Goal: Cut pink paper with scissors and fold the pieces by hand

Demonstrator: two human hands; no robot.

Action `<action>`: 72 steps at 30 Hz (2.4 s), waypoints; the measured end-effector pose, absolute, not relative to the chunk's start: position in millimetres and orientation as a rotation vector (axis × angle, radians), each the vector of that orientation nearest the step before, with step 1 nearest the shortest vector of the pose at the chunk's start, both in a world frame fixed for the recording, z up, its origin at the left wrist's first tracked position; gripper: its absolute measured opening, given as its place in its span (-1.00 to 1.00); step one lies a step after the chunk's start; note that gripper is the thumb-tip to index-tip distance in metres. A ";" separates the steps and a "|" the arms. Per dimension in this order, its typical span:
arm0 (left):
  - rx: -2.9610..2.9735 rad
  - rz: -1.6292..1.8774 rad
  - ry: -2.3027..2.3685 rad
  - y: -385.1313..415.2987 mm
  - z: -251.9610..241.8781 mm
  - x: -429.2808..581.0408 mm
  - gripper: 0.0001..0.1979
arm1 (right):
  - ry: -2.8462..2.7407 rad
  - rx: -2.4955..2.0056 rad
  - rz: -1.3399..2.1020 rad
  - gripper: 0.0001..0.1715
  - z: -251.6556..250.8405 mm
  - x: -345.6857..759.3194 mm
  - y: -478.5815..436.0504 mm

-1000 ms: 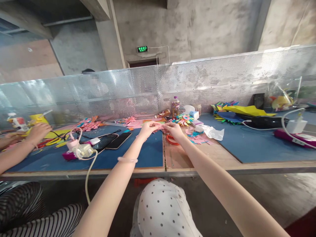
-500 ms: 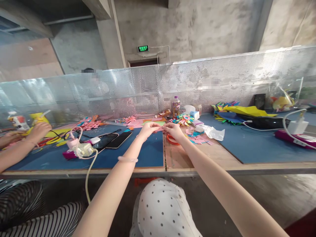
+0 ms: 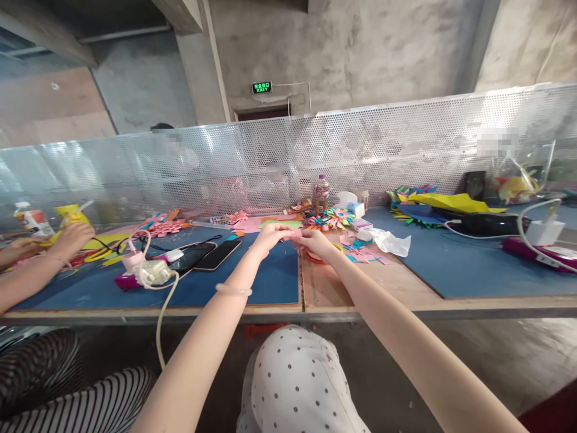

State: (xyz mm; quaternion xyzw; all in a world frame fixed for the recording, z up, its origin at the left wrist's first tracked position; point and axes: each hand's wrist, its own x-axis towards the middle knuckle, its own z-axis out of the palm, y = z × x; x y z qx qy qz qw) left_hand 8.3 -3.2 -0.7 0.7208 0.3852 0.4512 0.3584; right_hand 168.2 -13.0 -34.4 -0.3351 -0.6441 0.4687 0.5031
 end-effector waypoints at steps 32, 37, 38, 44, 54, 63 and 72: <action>1.903 1.133 1.047 -5.8 0.8 9.8 -0.77 | -1.539 -0.855 1.105 -0.66 -33.0 174.5 -12.0; 1.827 1.151 0.999 -8.1 3.6 10.4 -0.77 | -1.482 -0.818 1.207 -0.64 -34.1 170.3 -13.2; 1.814 1.152 0.997 -8.1 3.7 10.6 -0.76 | -1.464 -0.806 1.223 -0.65 -33.3 169.4 -14.4; 1.770 1.152 0.991 -6.7 1.4 12.7 -0.78 | -1.458 -0.765 1.260 -0.67 -28.5 165.4 -20.0; 1.734 1.158 0.942 -1.9 -4.3 13.3 -0.78 | -1.447 -0.779 1.209 -0.67 -30.2 166.4 -18.8; 1.661 1.158 0.848 3.8 -8.3 12.8 -0.77 | -1.483 -0.768 1.189 -0.67 -38.9 166.5 -8.4; 1.647 1.145 0.794 6.6 -11.4 13.6 -0.77 | -1.524 -0.749 1.165 -0.60 -40.6 165.4 -7.7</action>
